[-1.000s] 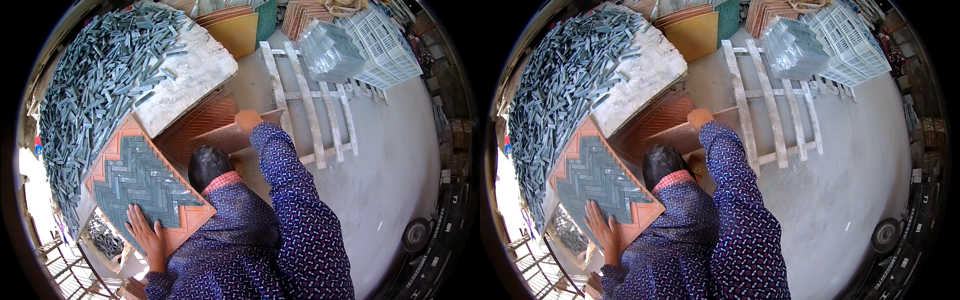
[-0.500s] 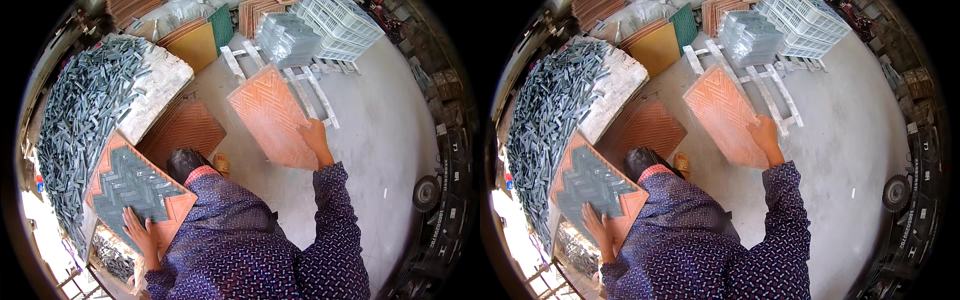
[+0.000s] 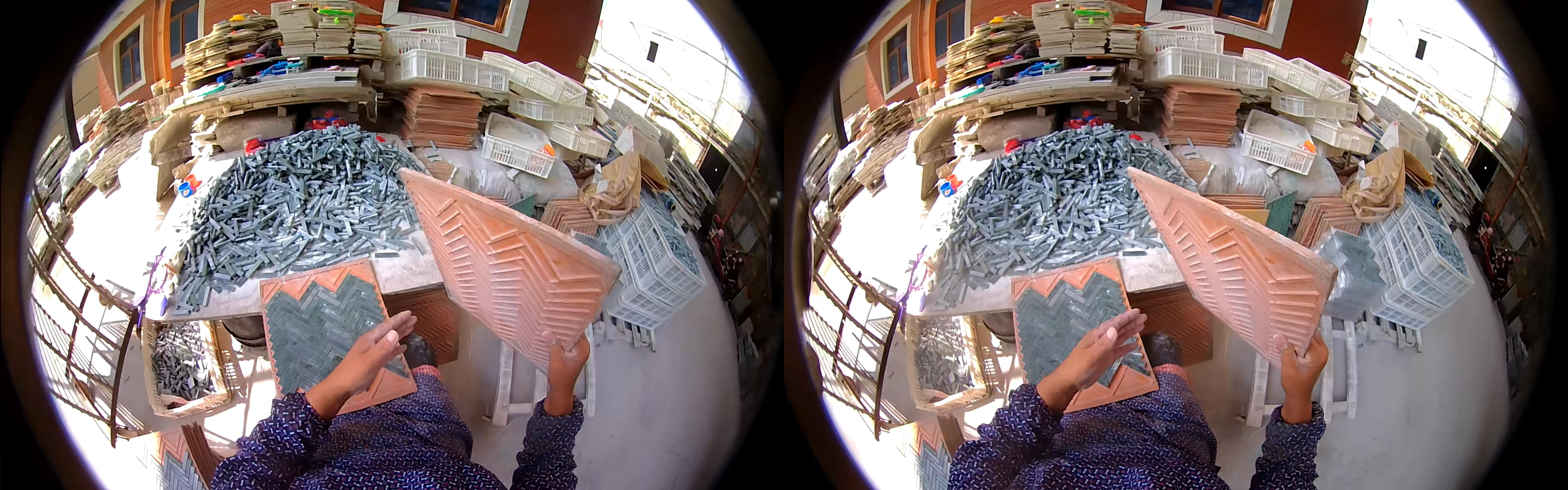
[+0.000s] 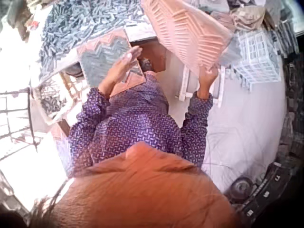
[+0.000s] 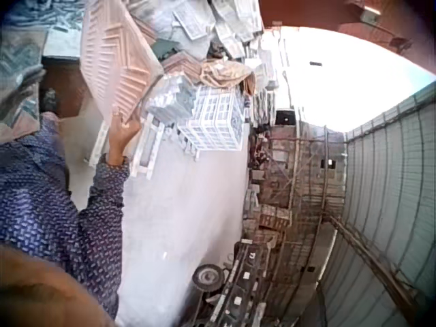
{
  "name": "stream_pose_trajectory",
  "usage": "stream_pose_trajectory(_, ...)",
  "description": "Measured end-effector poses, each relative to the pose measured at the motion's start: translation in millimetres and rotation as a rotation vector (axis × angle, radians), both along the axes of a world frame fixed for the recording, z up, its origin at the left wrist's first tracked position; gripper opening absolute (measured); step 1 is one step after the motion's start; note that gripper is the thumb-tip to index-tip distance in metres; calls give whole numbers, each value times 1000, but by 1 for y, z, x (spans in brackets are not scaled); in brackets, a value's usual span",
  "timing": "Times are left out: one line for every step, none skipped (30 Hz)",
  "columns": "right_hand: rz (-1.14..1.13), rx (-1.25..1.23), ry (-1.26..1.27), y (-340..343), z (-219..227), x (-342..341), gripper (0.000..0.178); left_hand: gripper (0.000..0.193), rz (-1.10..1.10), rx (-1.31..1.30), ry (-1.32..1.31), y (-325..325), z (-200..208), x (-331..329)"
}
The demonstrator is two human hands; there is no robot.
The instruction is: The person places small rectangular tiles by hand onto a square board, arranging them in a herringbone pattern. The person continues placing tiles until the board is fully covered, then lifts the completed board and sets it aside.
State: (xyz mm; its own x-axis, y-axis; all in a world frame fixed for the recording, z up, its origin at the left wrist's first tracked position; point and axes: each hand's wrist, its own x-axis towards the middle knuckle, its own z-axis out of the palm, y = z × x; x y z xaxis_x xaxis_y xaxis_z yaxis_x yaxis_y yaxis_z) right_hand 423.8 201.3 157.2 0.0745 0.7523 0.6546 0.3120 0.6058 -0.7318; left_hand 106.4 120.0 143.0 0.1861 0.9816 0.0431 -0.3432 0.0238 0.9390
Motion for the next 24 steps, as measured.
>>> stream_pose_trajectory(33,-1,5,2,4,-8,19,76,2,28,10,-1,2,-4)
stream_pose_trajectory(106,-39,103,4,6,-15,22,74,46,48,6,-3,2,-9)
stream_pose_trajectory(176,-80,198,5,8,-24,26,73,84,68,1,-5,-1,-13)
stream_pose_trajectory(240,-132,297,8,9,-34,29,72,115,79,1,-6,-7,-17)
stream_pose_trajectory(298,-159,364,9,10,-45,33,71,164,80,-5,-12,-11,-23)
stream_pose_trajectory(351,-189,428,9,11,-56,37,70,207,78,-13,-18,-18,-28)
stream_pose_trajectory(417,-232,501,8,12,-72,41,68,263,68,-12,-31,-22,-36)
stream_pose_trajectory(445,-248,511,6,15,-81,45,64,355,90,6,-39,-29,-40)
stream_pose_trajectory(450,-278,532,8,17,-86,48,61,382,72,-75,-42,-31,-47)
stream_pose_trajectory(456,-321,551,9,17,-91,50,59,414,44,-158,-50,-34,-52)
stream_pose_trajectory(462,-368,570,12,14,-95,53,56,448,12,-242,-58,-39,-58)
stream_pose_trajectory(370,-278,537,21,7,-98,54,46,499,12,-325,-61,-50,-65)
stream_pose_trajectory(376,-278,554,24,5,-95,54,43,519,-11,-365,-63,-57,-73)
stream_pose_trajectory(383,-279,570,29,5,-94,53,40,541,-34,-407,-66,-63,-81)
stream_pose_trajectory(404,-294,596,32,6,-102,53,38,582,-58,-437,-72,-69,-90)
stream_pose_trajectory(405,-294,618,36,5,-108,54,33,653,-84,-474,-73,-78,-97)
stream_pose_trajectory(464,-302,632,38,3,-115,55,34,654,-106,-477,-74,-80,-102)
stream_pose_trajectory(523,-309,646,39,1,-122,56,34,654,-126,-481,-76,-79,-107)
stream_pose_trajectory(575,-306,658,41,1,-127,57,34,643,-140,-490,-74,-77,-111)
stream_pose_trajectory(557,-293,621,44,-2,-131,60,50,542,-214,-466,-72,-66,-115)
stream_pose_trajectory(642,-210,603,47,-4,-139,60,62,370,-221,-561,-71,-55,-121)
stream_pose_trajectory(727,-127,595,46,-3,-157,60,74,199,-227,-645,-69,-42,-131)
stream_pose_trajectory(798,-42,575,45,-3,-170,60,88,160,-164,-661,-64,-29,-140)
stream_pose_trajectory(761,81,529,45,0,-183,50,105,125,-99,-676,-63,-8,-150)
